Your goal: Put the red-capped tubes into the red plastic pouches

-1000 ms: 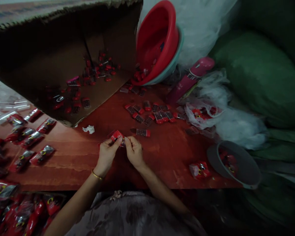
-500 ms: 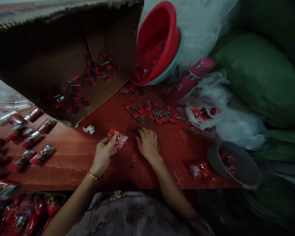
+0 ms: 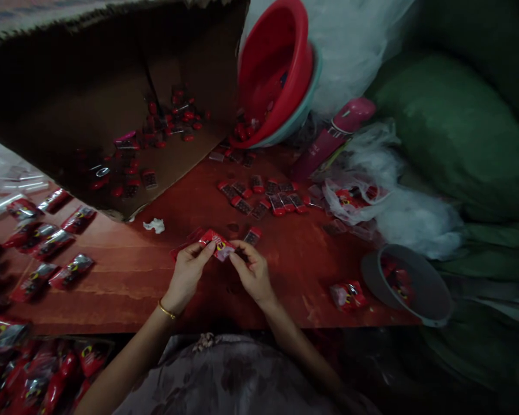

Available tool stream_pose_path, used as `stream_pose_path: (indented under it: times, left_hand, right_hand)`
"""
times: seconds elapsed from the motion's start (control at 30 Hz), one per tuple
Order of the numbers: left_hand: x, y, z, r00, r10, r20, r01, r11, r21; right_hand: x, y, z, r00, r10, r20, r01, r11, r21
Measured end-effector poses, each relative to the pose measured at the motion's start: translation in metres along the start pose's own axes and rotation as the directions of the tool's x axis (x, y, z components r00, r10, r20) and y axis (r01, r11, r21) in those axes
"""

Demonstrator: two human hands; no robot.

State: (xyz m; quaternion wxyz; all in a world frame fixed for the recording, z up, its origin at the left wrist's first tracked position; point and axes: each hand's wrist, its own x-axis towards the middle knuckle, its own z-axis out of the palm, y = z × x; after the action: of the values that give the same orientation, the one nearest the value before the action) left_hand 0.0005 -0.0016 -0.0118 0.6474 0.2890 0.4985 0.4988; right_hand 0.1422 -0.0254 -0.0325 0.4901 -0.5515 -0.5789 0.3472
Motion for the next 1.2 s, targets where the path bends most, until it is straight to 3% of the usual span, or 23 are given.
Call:
stream_pose_path:
  times: [0.13,0.3,0.47,0.6,0.67,0.77,0.93,1.07,1.2]
  left_hand:
    - [-0.002,-0.002,-0.004,0.998,0.053,0.023,-0.055,0.995,0.080]
    - [-0.004,-0.007,-0.002,0.997,0.065,0.050,-0.069,0.994,0.088]
    - [-0.007,-0.013,0.004,1.000,-0.007,-0.028,0.007,1.000,-0.025]
    - [-0.005,-0.010,0.000,0.995,-0.056,-0.086,0.050,0.997,-0.066]
    - [-0.003,-0.006,-0.002,0.989,-0.059,-0.133,0.049,0.996,-0.080]
    - [-0.001,0.000,-0.002,0.985,-0.069,-0.156,0.053,0.993,-0.109]
    - [-0.002,0.003,0.000,0.984,-0.100,-0.144,0.078,0.985,-0.152]
    - [0.000,0.006,-0.006,0.979,-0.151,-0.135,0.121,0.970,-0.212]
    - [0.003,0.010,-0.010,0.969,-0.223,-0.110,0.185,0.942,-0.281]
  right_hand:
    - [0.000,-0.001,0.009,0.998,0.052,-0.031,-0.051,0.997,0.059]
    - [-0.002,0.003,0.011,0.996,0.070,-0.051,-0.070,0.998,0.011]
    - [-0.003,0.007,0.013,0.996,0.074,-0.043,-0.077,0.993,-0.090]
    - [-0.001,0.009,0.003,1.000,0.012,-0.023,-0.017,0.970,-0.243]
    - [0.004,0.012,-0.007,0.996,-0.034,-0.078,-0.002,0.909,-0.417]
    - [0.014,0.020,-0.019,0.984,-0.067,-0.163,-0.067,0.710,-0.701]
    - [0.024,0.027,-0.019,0.985,0.010,-0.170,-0.159,0.419,-0.894]
    - [0.021,0.026,-0.021,0.994,0.040,-0.100,-0.107,0.320,-0.941]
    - [0.017,0.031,-0.029,0.999,-0.035,-0.032,-0.021,0.283,-0.959]
